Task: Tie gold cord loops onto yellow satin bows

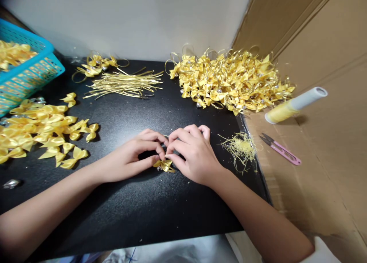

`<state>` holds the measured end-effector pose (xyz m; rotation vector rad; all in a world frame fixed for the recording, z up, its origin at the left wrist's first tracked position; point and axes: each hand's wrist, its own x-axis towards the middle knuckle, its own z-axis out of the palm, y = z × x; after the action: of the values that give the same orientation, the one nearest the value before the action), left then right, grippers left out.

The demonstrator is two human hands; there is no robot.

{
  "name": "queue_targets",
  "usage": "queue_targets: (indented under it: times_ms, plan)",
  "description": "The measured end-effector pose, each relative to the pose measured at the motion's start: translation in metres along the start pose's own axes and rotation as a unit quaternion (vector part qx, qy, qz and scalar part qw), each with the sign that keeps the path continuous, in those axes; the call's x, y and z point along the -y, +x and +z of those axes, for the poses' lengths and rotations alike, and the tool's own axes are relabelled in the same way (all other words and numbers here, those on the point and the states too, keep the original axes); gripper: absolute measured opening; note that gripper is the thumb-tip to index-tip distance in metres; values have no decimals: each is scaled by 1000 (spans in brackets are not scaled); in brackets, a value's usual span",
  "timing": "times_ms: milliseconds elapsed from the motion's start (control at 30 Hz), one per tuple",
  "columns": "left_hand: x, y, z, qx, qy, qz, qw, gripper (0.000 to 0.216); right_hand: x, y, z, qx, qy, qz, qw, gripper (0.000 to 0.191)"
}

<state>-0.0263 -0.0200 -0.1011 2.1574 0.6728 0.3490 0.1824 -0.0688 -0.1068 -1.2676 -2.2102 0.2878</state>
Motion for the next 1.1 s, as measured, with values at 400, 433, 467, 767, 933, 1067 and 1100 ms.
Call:
queue_targets:
  times_ms: [400,433,467,767,933,1067,1100]
  plan:
    - [-2,0,1,0,-10,-5,1000,17,-1,0,0,3,0,-8,1000,16]
    - [-2,0,0,1,-8,-4,1000,16,-1,0,0,3,-1,-6,1000,16]
    - [-2,0,0,2,-5,-3,1000,16,-1,0,0,3,-4,-4,1000,16]
    - [-2,1,1,4,14,4,1000,15,-3,2,-3,-7,-20,19,1000,16]
    - [-1,0,2,5,14,6,1000,14,-6,3,-4,-11,-39,18,999,17]
    - [-1,0,2,5,14,9,1000,13,-7,4,-6,-31,-31,32,999,16]
    - [0,0,2,3,13,11,1000,13,-7,4,-7,-38,-23,35,998,16]
